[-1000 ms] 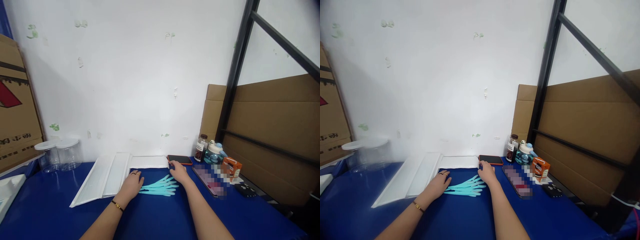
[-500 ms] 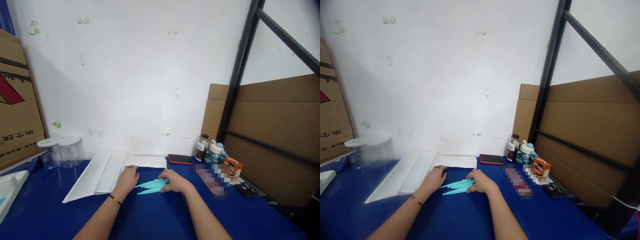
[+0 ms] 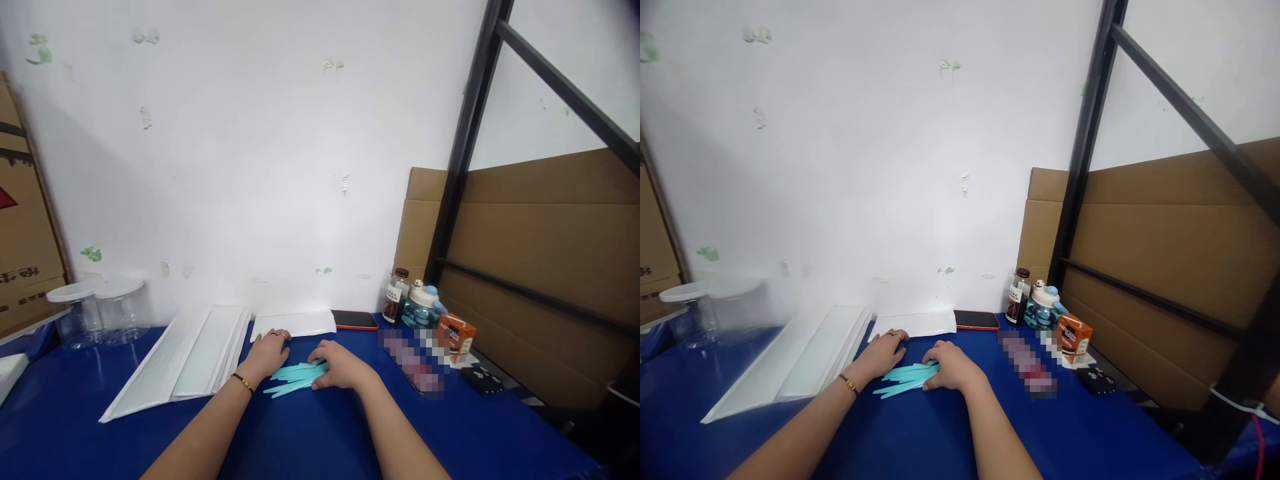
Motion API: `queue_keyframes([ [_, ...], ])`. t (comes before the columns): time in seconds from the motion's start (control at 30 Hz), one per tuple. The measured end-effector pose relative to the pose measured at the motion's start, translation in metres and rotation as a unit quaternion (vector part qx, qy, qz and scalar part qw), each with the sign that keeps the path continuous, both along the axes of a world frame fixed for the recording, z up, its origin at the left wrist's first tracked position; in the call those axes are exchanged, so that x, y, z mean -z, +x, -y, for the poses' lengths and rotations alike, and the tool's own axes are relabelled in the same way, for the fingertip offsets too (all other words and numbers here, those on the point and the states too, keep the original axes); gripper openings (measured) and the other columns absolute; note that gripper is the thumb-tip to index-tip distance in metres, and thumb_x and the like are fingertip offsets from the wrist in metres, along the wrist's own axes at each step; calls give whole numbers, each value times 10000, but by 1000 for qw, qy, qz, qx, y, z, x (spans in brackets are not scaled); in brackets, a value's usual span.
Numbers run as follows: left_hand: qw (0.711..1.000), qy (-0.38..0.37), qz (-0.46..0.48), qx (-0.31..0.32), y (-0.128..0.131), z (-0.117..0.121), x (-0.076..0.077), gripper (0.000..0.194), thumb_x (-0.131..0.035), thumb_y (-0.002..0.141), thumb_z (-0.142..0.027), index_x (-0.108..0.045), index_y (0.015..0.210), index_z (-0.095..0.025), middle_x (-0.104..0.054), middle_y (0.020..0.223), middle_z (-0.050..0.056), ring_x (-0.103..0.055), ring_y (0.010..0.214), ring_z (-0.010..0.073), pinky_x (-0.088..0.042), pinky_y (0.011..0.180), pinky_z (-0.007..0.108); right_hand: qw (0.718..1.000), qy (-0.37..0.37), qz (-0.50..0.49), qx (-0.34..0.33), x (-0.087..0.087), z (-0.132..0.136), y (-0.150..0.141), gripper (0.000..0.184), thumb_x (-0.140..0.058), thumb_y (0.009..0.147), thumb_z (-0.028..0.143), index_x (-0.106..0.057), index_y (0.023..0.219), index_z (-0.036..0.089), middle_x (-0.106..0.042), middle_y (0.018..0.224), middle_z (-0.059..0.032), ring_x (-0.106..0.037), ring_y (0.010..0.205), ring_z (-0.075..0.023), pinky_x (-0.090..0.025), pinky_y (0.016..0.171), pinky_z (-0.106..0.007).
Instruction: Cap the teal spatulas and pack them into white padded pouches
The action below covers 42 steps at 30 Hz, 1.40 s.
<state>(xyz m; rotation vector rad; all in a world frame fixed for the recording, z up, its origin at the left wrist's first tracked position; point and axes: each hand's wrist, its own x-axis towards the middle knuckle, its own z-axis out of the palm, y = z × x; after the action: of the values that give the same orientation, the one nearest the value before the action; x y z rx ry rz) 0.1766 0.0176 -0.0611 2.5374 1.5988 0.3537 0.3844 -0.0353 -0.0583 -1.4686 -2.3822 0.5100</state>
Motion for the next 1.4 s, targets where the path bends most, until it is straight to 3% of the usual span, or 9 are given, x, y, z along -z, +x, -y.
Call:
queue_keyframes([
  [0.13, 998, 18, 51, 12, -6, 7, -4, 347, -408, 814, -317, -530, 1122, -214, -525, 1217, 77, -455, 1162, 210, -311, 993, 354, 1000, -11, -4, 8, -4, 2, 7, 656, -772, 515, 424, -591, 1130, 288, -539, 1097, -39, -486, 1030, -247, -378, 870, -318],
  [0.27, 991, -47, 109, 63, -4, 29, -9, 490, -443, 790, -493, -513, 1180, -204, -510, 1219, 85, -462, 1136, 225, -357, 959, 308, 999, -29, -20, 12, -5, 0, 25, 765, -767, 504, 352, -521, 1224, 269, -487, 1207, -63, -469, 1082, -253, -394, 873, -301],
  [0.4, 988, -74, 80, 108, -2, 55, -4, 484, -541, 729, -466, -550, 1153, -233, -527, 1168, 74, -442, 1118, 252, -372, 927, 332, 998, -40, 3, 48, -2, -4, 33, 587, -687, 571, 210, -583, 1148, 231, -540, 1094, -61, -512, 993, -225, -407, 846, -296],
  [0.53, 982, -76, 116, 127, -10, 65, 3, 387, -526, 754, -397, -579, 1099, -231, -544, 1116, 63, -455, 1065, 224, -363, 922, 317, 998, -56, -11, -4, 0, -7, 27, 478, -678, 597, 222, -629, 1072, 224, -550, 1037, -44, -537, 886, -185, -439, 749, -256],
  [0.63, 977, -78, 154, 125, -16, 58, 8, 326, -500, 769, -355, -590, 1054, -225, -566, 1058, 48, -487, 1000, 192, -379, 884, 291, 997, -52, -40, -28, 3, -7, 23, 425, -679, 626, 245, -640, 1049, 226, -561, 1013, -38, -551, 826, -160, -447, 696, -238],
  [0.83, 978, -123, 156, 62, -16, 35, 20, 170, -517, 715, -288, -606, 801, -173, -583, 774, 15, -532, 690, 127, -395, 615, 223, 996, 27, -83, -13, 9, -6, 11, 192, -604, 748, 273, -688, 915, 229, -603, 930, -42, -543, 854, -175, -421, 749, -270],
  [1.07, 975, -120, 180, 56, -9, 26, 17, 174, -509, 730, -307, -587, 800, -168, -596, 704, -2, -521, 627, 112, -346, 541, 201, 989, 66, -132, -9, 17, -11, -9, 88, -633, 751, 293, -684, 786, 230, -590, 886, -22, -527, 866, -166, -402, 741, -254],
  [1.27, 984, -65, 161, 34, -6, 1, 13, 161, -508, 746, -293, -609, 779, -172, -620, 708, 9, -539, 654, 130, -333, 573, 224, 981, 125, -134, 64, 28, -33, 21, 104, -631, 759, 276, -690, 724, 197, -586, 852, -30, -538, 849, -168, -393, 769, -266],
  [1.4, 985, -62, 153, 41, -3, -10, 19, 164, -504, 752, -276, -635, 795, -186, -635, 769, 22, -558, 709, 145, -363, 613, 234, 982, 112, -113, 107, 32, -38, 42, 107, -632, 752, 271, -721, 794, 229, -602, 888, -32, -555, 842, -175, -399, 758, -275],
])
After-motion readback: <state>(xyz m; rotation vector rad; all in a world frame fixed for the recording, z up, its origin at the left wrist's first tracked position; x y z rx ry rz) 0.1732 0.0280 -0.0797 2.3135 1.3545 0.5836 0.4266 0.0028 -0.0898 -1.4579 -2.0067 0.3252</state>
